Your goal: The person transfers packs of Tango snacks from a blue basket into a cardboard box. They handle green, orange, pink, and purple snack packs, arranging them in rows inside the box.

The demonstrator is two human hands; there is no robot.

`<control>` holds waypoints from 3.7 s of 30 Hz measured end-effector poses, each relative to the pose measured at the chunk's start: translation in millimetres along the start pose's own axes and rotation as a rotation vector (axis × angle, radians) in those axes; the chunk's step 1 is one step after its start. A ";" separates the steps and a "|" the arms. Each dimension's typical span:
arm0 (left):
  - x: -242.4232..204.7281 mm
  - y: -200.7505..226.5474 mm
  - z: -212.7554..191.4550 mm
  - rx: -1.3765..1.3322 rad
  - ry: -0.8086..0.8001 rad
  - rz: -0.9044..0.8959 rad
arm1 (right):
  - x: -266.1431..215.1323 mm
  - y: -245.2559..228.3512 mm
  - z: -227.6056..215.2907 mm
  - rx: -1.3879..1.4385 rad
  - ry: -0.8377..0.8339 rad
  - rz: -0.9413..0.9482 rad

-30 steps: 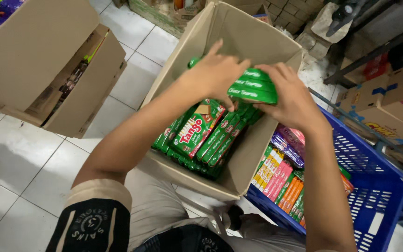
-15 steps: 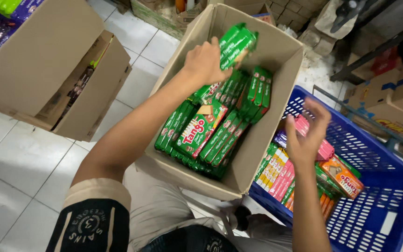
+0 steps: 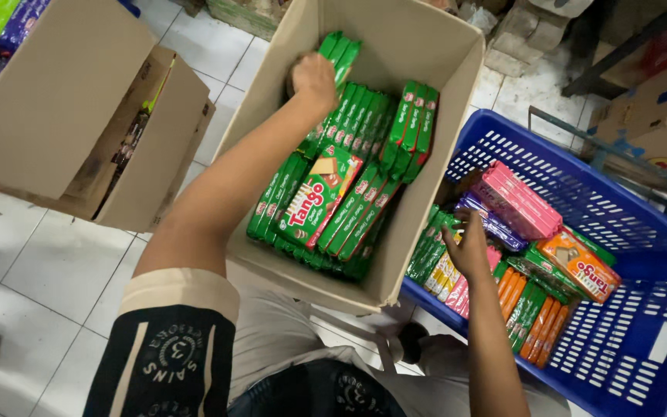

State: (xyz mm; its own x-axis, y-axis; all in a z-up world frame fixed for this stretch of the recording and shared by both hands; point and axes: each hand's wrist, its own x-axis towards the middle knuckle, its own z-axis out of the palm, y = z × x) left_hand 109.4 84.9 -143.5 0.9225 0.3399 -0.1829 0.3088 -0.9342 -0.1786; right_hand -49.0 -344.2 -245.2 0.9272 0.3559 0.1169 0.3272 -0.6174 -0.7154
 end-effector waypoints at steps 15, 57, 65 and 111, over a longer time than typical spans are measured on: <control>-22.2 22.5 30.5 0.474 0.109 -0.137 | -5.1 12.5 7.0 -0.045 -0.222 0.109; -89.7 24.7 -87.0 -0.849 -0.138 0.044 | 7.9 62.7 34.1 -0.009 -0.168 0.212; -154.2 -9.1 -135.7 -1.816 -0.292 0.245 | 8.6 -67.6 -26.6 0.434 0.605 0.028; -151.5 -43.4 -147.4 -0.758 -0.418 0.717 | 44.0 -150.4 -119.5 0.851 0.140 0.107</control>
State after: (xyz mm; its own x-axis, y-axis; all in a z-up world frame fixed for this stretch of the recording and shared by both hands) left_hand -9.6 58.0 34.5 0.8371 -0.4264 -0.3427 -0.0699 -0.7046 0.7061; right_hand -35.6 -319.6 -50.1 0.9774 0.2018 0.0627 0.0406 0.1120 -0.9929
